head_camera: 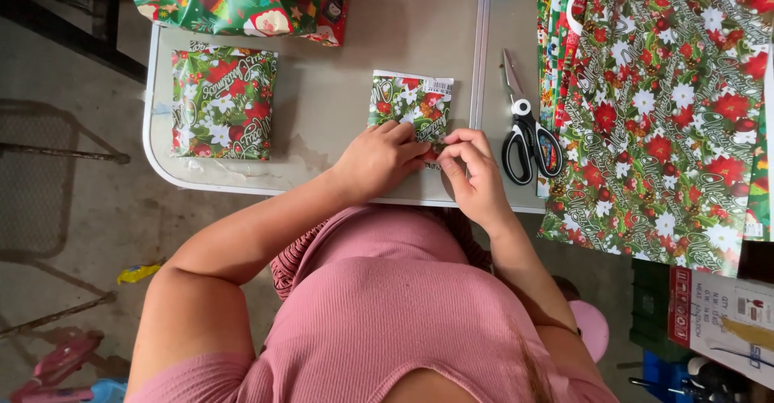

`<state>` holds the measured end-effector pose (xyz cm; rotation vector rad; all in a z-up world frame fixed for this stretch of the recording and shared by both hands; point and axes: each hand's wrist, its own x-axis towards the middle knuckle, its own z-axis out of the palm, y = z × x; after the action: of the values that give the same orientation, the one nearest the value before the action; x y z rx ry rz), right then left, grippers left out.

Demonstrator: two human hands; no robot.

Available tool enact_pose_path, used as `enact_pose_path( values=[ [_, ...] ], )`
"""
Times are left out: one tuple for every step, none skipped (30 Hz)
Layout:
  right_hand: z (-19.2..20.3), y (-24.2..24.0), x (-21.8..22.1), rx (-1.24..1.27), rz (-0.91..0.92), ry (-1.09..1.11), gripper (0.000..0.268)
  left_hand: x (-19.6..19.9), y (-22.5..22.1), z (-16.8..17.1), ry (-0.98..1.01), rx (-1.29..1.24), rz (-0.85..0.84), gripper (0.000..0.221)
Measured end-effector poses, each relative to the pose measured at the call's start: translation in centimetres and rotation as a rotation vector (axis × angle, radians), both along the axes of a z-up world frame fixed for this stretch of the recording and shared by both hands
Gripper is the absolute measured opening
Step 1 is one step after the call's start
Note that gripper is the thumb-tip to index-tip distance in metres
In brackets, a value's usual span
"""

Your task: Wrapping small books or boxes in decorative Christmas wrapping paper using tape and scissors.

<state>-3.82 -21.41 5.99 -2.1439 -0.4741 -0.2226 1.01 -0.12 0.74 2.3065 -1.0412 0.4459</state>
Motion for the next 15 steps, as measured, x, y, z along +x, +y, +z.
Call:
enact_pose_path(
  values=[
    [-0.1, -0.1, 0.1, 0.0, 0.002, -0.001, 0.01, 0.3, 0.1, 0.3, -0.001, 0.0, 0.002, 0.022],
    [-0.3, -0.3, 0.1, 0.019, -0.018, -0.005, 0.011, 0.5, 0.3, 0.6, 0.054, -0.008, -0.024, 0.021],
    [-0.4, -0.5, 0.2, 0.04, -0.04, -0.009, 0.011, 0.7, 0.3, 0.9, 0.109, -0.015, -0.051, 0.02],
    [-1.0, -0.8, 0.2, 0.04, -0.04, -0.009, 0.011, 1.0, 0.3, 1.2, 0.109, -0.015, -0.052, 0.02],
    [-1.6, -1.2, 0.2, 0.099, -0.09, -0.012, 0.01, 1.4, 0.3, 1.7, 0.185, 0.003, -0.084, 0.021],
    [-2.2, -1.5, 0.3, 0.158, -0.141, -0.015, 0.009, 1.7, 0.3, 2.1, 0.261, 0.022, -0.116, 0.022],
    [-2.1, -1.3, 0.2, 0.158, -0.14, -0.015, 0.009, 2.1, 0.0, 1.8, 0.262, 0.022, -0.115, 0.022],
    [-2.0, -1.1, 0.1, 0.157, -0.145, -0.034, 0.005, 2.5, -0.3, 1.6, 0.299, 0.048, -0.111, 0.023],
    [-1.8, -0.9, 0.0, 0.155, -0.154, -0.052, 0.002, 2.9, -0.6, 1.3, 0.338, 0.073, -0.11, 0.024],
    [-1.8, -0.9, 0.0, 0.155, -0.156, -0.051, 0.002, 3.3, -0.9, 1.3, 0.34, 0.073, -0.113, 0.024],
    [-1.8, -0.9, 0.0, 0.149, -0.162, -0.056, 0.004, 3.7, -1.2, 1.3, 0.358, 0.099, -0.106, 0.025],
    [-1.8, -0.9, 0.1, 0.143, -0.167, -0.06, 0.007, 4.0, -1.5, 1.3, 0.377, 0.126, -0.099, 0.026],
    [-1.9, -0.9, 0.1, 0.143, -0.166, -0.061, 0.007, 4.2, -1.7, 1.3, 0.377, 0.125, -0.098, 0.026],
    [-1.9, -0.9, 0.1, 0.14, -0.168, -0.06, 0.008, 4.4, -2.0, 1.3, 0.406, 0.125, -0.094, 0.031],
    [-1.9, -0.9, 0.1, 0.138, -0.171, -0.06, 0.009, 4.7, -2.2, 1.2, 0.436, 0.127, -0.092, 0.036]
  ],
)
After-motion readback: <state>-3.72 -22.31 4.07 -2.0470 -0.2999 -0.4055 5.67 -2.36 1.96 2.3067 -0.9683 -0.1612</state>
